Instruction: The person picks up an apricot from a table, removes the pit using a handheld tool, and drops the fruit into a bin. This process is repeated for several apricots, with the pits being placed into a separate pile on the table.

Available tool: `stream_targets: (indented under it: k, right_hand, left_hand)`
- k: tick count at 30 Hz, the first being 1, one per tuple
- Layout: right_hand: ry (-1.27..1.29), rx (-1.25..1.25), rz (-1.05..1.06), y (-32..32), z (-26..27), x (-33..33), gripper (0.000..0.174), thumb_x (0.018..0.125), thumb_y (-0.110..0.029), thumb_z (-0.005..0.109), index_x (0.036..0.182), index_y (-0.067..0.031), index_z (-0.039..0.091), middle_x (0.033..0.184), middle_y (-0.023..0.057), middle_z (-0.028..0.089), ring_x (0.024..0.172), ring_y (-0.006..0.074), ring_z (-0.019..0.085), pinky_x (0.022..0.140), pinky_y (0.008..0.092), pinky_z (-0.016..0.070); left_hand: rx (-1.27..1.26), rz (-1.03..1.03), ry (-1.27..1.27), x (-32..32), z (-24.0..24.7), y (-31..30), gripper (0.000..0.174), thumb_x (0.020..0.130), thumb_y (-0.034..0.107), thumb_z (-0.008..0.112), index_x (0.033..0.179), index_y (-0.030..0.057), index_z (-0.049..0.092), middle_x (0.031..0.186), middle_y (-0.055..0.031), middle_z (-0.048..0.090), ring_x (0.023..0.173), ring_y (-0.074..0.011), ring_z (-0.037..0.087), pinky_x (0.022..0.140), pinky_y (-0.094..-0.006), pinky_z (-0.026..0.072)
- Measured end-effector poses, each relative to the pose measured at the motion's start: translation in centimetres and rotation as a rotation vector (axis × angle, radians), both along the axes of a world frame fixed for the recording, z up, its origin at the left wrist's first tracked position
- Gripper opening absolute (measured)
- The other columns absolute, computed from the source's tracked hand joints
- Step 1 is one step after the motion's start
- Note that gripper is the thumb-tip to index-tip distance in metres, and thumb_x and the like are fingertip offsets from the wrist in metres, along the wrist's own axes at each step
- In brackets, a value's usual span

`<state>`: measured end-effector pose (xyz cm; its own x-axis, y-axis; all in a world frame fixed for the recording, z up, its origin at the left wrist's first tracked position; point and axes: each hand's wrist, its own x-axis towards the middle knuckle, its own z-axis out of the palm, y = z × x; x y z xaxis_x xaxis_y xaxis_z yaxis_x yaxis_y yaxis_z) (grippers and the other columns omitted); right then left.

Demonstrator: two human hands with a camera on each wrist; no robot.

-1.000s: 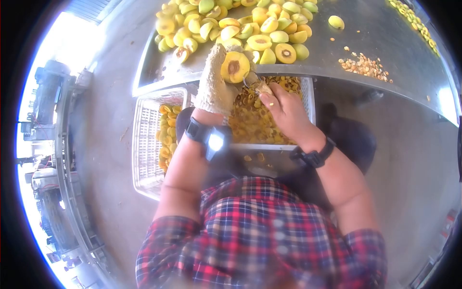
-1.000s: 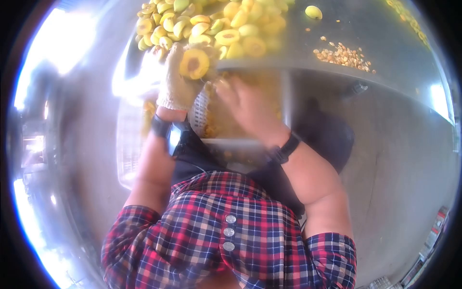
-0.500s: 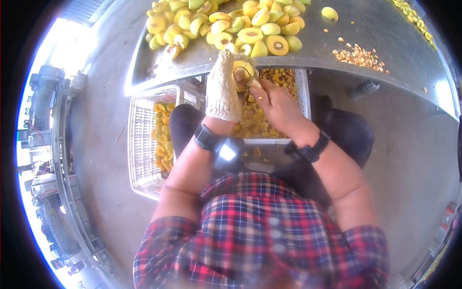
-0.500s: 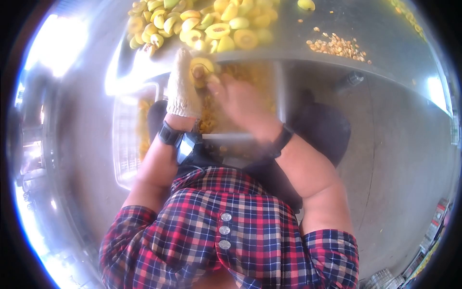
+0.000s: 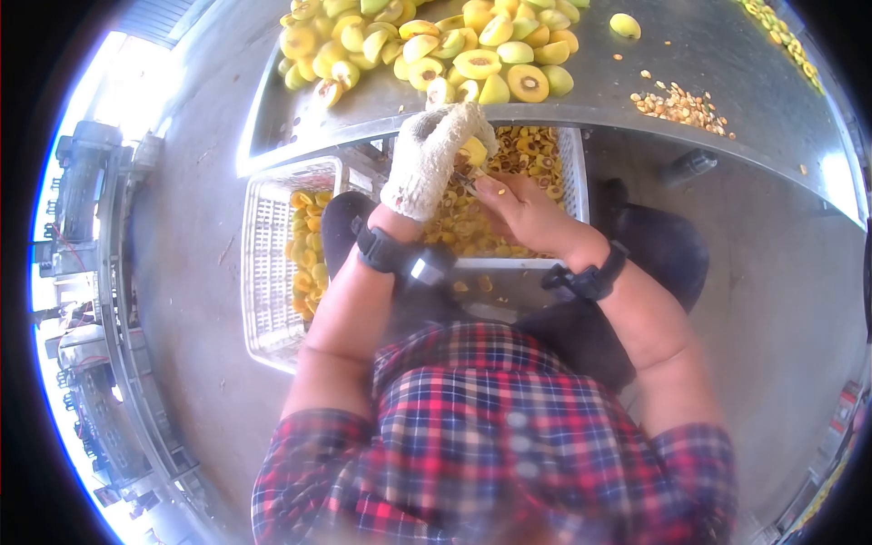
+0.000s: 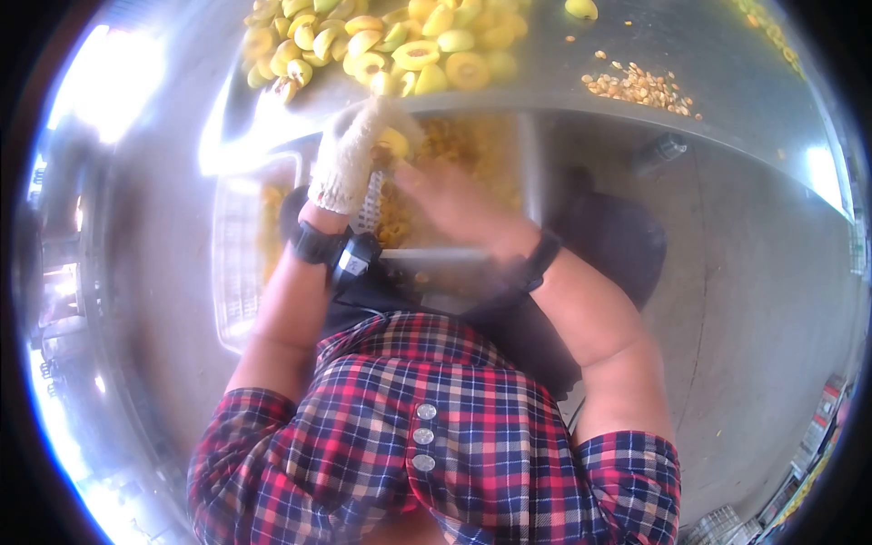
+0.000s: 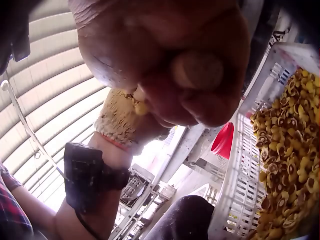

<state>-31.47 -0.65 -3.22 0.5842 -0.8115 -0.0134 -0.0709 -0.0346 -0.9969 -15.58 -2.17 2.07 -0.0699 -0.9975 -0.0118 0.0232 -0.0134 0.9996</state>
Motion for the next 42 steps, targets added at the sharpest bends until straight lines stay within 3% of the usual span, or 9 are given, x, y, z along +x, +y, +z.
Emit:
stream_targets:
  k: [7, 9, 13, 19, 21, 31, 35, 36, 42]
  right_hand:
    - [-0.351, 0.956, 0.229, 1.2, 1.9, 0.4, 0.047, 0.098, -0.047, 0.028, 0.083, -0.0087, 0.051, 0.053, -0.0021, 0.039, 0.039, 0.0067, 0.031, 0.037, 0.0235, 0.0234]
    - [-0.221, 0.64, 0.252, 1.0, 1.4, 0.2, 0.047, 0.098, -0.046, 0.031, 0.081, -0.0084, 0.052, 0.054, -0.0008, 0.042, 0.04, 0.0079, 0.034, 0.039, 0.0239, 0.0261]
    - [0.137, -0.227, 0.153, 1.0, -3.6, 0.1, 0.048, 0.097, -0.045, 0.038, 0.078, -0.0045, 0.056, 0.06, 0.0042, 0.053, 0.051, 0.014, 0.047, 0.05, 0.0278, 0.0386]
    - [0.551, -0.19, 0.243, 1.3, -2.4, 0.0, 0.049, 0.093, -0.047, 0.046, 0.082, -0.0006, 0.058, 0.071, 0.0217, 0.06, 0.068, 0.0363, 0.06, 0.065, 0.0416, 0.0453]
    - [0.542, -0.163, 0.246, 1.4, -1.7, 0.3, 0.049, 0.093, -0.046, 0.046, 0.08, -0.0002, 0.056, 0.069, 0.0226, 0.059, 0.068, 0.0387, 0.059, 0.064, 0.0437, 0.0446]
    - [0.566, -0.246, 0.214, 0.7, -2.0, 1.3, 0.048, 0.092, -0.045, 0.047, 0.081, -0.0001, 0.057, 0.07, 0.0238, 0.059, 0.071, 0.0411, 0.059, 0.066, 0.0461, 0.0451]
    - [0.558, -0.274, 0.186, 0.5, -1.9, 1.2, 0.046, 0.092, -0.044, 0.048, 0.085, 0.0002, 0.059, 0.073, 0.0245, 0.06, 0.071, 0.0414, 0.059, 0.066, 0.0464, 0.0454]
    - [0.549, -0.286, 0.183, 0.4, -1.7, 1.2, 0.045, 0.092, -0.043, 0.049, 0.087, 0.0004, 0.059, 0.074, 0.0248, 0.06, 0.072, 0.0413, 0.059, 0.065, 0.0462, 0.0453]
    - [0.38, -0.408, -0.003, -0.2, -1.8, 0.7, 0.039, 0.093, -0.037, 0.051, 0.094, 0.0016, 0.057, 0.07, 0.0227, 0.059, 0.065, 0.0365, 0.059, 0.061, 0.0395, 0.045]
  left_hand:
    - [0.072, 0.055, 0.495, -1.4, 0.8, 0.3, 0.037, 0.093, 0.039, 0.051, 0.093, 0.0034, 0.061, 0.08, -0.0083, 0.064, 0.071, -0.0158, 0.06, 0.064, -0.0298, 0.0496]
    - [0.02, -0.024, 0.625, -0.6, 0.5, -0.1, 0.04, 0.093, 0.043, 0.05, 0.093, 0.0046, 0.061, 0.082, -0.009, 0.064, 0.072, -0.0173, 0.061, 0.064, -0.0317, 0.0505]
    - [-0.165, 0.417, 0.318, 6.1, -0.6, -0.9, 0.047, 0.09, 0.052, 0.05, 0.093, 0.0063, 0.061, 0.087, -0.0103, 0.064, 0.075, -0.0203, 0.062, 0.061, -0.0336, 0.0512]
    - [-0.147, 0.808, -0.282, 23.2, -4.2, 2.7, 0.042, 0.09, 0.045, 0.053, 0.092, 0.0053, 0.066, 0.092, -0.0098, 0.064, 0.088, -0.0199, 0.062, 0.075, -0.0324, 0.0479]
    - [-0.283, 0.875, -1.366, 25.4, -4.3, 2.7, 0.037, 0.084, 0.044, 0.059, 0.095, 0.0095, 0.068, 0.096, -0.0121, 0.065, 0.093, -0.0261, 0.061, 0.081, -0.0377, 0.0467]
    - [0.309, 0.481, -1.524, 19.5, -2.4, -12.5, 0.067, 0.073, 0.067, 0.054, 0.113, 0.0141, 0.064, 0.115, -0.0138, 0.062, 0.105, -0.0306, 0.059, 0.088, -0.0379, 0.0462]
    - [0.234, 0.398, -1.173, 17.9, -2.6, -12.7, 0.068, 0.075, 0.047, 0.066, 0.119, -0.0025, 0.053, 0.114, -0.0179, 0.061, 0.103, -0.026, 0.06, 0.085, -0.0335, 0.0466]
    - [0.142, 0.47, -1.016, 17.4, -2.6, -12.5, 0.053, 0.069, 0.03, 0.076, 0.107, -0.0024, 0.058, 0.098, -0.0158, 0.064, 0.083, -0.0227, 0.063, 0.076, -0.0317, 0.0491]
    - [-0.012, 0.186, -0.106, 13.4, -0.9, -8.6, 0.035, 0.079, 0.024, 0.068, 0.102, 0.0005, 0.056, 0.083, -0.0075, 0.059, 0.063, -0.0148, 0.055, 0.059, -0.0254, 0.0463]
